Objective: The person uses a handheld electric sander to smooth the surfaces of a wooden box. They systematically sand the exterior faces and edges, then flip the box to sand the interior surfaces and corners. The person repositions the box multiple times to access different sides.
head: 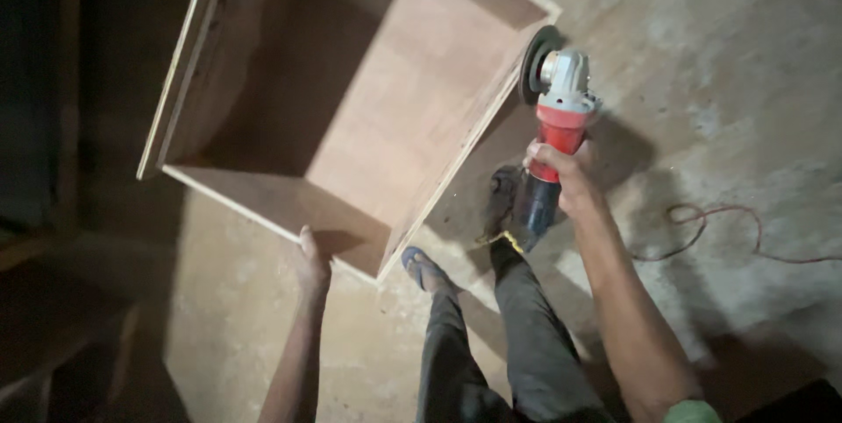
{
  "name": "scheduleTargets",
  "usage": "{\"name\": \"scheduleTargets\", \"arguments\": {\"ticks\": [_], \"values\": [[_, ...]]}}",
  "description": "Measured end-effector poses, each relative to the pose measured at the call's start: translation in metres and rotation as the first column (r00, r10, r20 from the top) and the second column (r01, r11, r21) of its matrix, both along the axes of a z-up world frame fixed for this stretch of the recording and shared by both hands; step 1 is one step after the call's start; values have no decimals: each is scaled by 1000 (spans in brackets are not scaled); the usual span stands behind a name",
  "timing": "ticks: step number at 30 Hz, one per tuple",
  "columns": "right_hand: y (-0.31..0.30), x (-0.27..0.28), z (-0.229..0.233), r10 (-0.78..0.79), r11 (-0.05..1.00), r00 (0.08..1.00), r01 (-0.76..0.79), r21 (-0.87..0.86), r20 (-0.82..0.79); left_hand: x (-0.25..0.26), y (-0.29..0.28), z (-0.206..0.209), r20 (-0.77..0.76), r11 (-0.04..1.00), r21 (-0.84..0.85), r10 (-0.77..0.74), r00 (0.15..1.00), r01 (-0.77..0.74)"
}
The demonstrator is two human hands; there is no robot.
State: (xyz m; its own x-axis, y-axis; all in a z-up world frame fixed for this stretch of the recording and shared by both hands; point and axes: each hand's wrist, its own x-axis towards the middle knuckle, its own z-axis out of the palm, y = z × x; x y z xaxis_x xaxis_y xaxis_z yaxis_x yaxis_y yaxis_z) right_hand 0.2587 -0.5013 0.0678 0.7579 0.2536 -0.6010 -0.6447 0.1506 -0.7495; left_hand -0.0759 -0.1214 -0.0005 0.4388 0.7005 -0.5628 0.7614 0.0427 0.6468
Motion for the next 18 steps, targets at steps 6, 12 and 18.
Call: {"name": "scheduleTargets", "arguments": {"ticks": [6,12,18], "values": [[30,-77,30,17,1000,999,-17,-19,-28,3,5,-10,299,971,-188,-86,950,147],[60,-183,44,161,985,987,-160,-69,15,24,8,7,215,986,-33,-151,965,162],[74,-291,44,282,948,960,-277,-158,6,39,16,32,140,962,-142,-215,967,234]]}}
